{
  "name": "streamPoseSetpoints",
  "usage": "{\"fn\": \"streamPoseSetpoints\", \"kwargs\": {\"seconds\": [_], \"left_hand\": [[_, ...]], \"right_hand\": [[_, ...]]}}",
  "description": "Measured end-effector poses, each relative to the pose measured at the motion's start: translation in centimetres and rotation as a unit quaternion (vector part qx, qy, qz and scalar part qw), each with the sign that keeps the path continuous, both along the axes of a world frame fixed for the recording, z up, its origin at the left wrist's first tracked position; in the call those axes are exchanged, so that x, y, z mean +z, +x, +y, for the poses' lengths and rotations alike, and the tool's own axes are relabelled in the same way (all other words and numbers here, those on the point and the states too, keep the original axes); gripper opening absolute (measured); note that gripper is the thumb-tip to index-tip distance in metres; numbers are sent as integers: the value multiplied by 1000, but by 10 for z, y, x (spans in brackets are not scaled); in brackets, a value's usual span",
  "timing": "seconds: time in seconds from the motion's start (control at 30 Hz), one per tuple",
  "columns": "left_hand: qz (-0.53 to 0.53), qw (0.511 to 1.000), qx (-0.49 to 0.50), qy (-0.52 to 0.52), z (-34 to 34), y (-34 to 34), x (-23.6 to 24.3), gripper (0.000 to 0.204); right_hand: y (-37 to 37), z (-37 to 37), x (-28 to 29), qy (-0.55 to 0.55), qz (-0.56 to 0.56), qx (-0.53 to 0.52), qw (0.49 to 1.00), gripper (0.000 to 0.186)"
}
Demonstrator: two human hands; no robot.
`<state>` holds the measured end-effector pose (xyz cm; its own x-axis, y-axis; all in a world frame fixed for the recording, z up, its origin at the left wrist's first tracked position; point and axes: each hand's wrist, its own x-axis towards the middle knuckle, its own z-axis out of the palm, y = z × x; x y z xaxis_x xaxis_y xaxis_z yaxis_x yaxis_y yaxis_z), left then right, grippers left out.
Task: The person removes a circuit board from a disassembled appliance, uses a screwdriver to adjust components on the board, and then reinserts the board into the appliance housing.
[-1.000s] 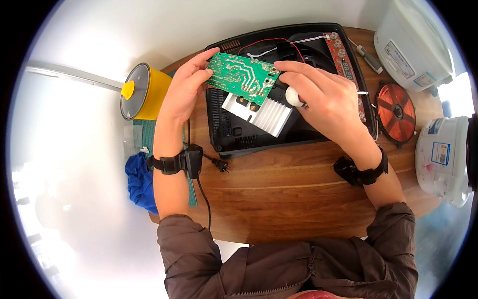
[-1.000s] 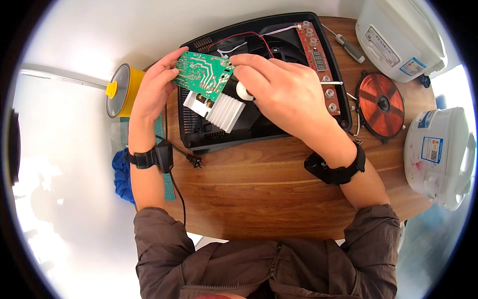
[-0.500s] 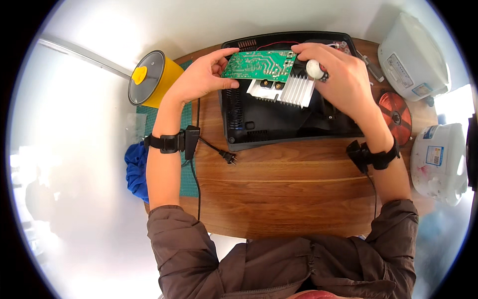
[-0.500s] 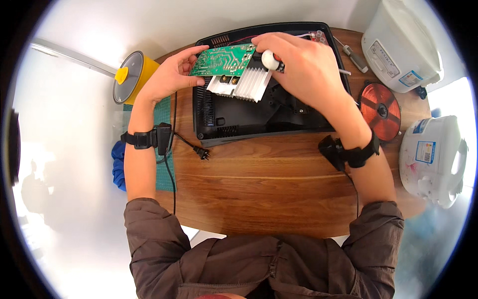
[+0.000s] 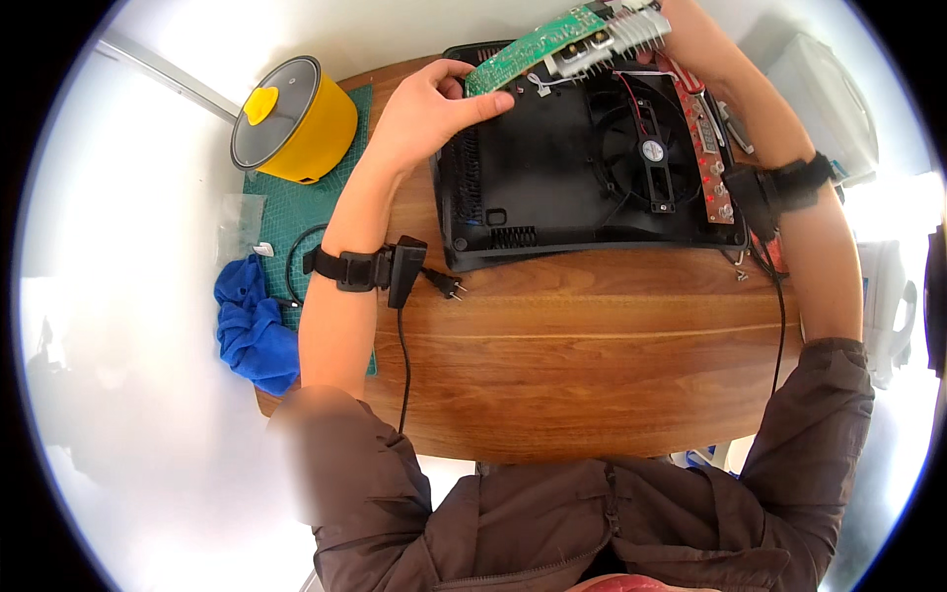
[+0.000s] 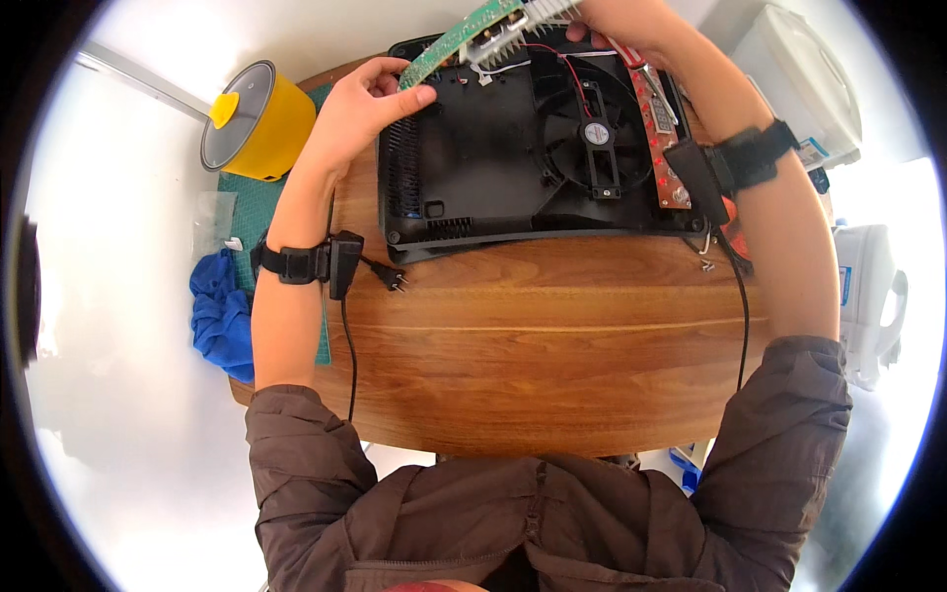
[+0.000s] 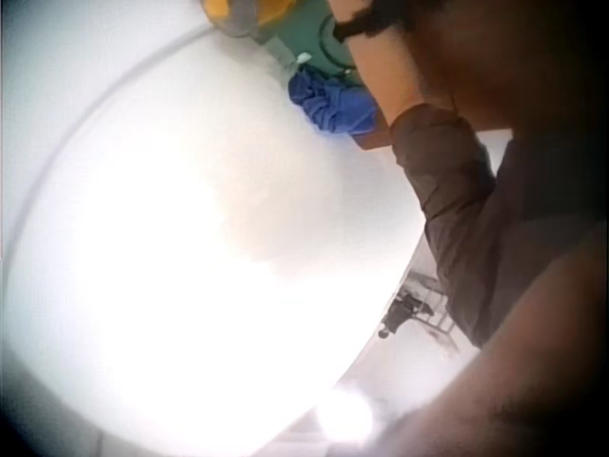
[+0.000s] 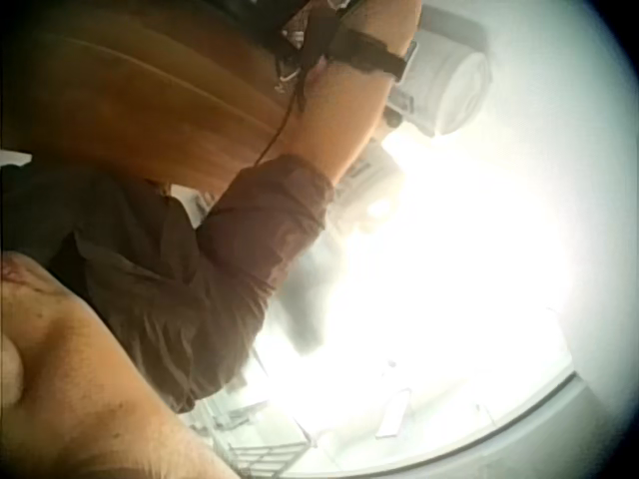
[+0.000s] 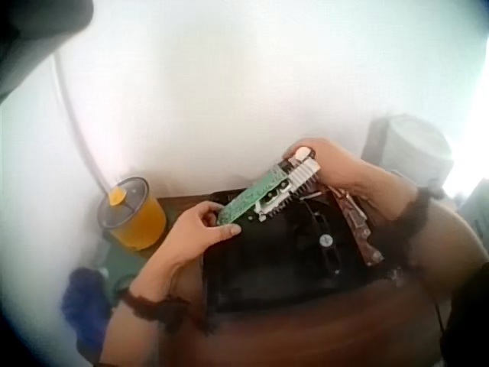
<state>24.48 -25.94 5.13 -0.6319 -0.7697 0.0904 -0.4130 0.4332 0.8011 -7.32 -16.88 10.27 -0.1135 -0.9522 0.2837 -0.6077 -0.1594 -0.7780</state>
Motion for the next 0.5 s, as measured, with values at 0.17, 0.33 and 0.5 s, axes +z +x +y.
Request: {"fn": "streamPoseSetpoints", "kwargs": {"seconds": [0.17,0.33,0.5], "left_hand": [[89,991,35,98,5,3,-2,63],[118,982,38,140,0,7,-5,64],[136,977,62,149,6,8,-5,62]], "right_hand": [[13,-3,12,176,-152,-7,972,18],[3,3,9,203,-239,-16,949,25],[-6,20,6,190,-460,47,866,51]]}}
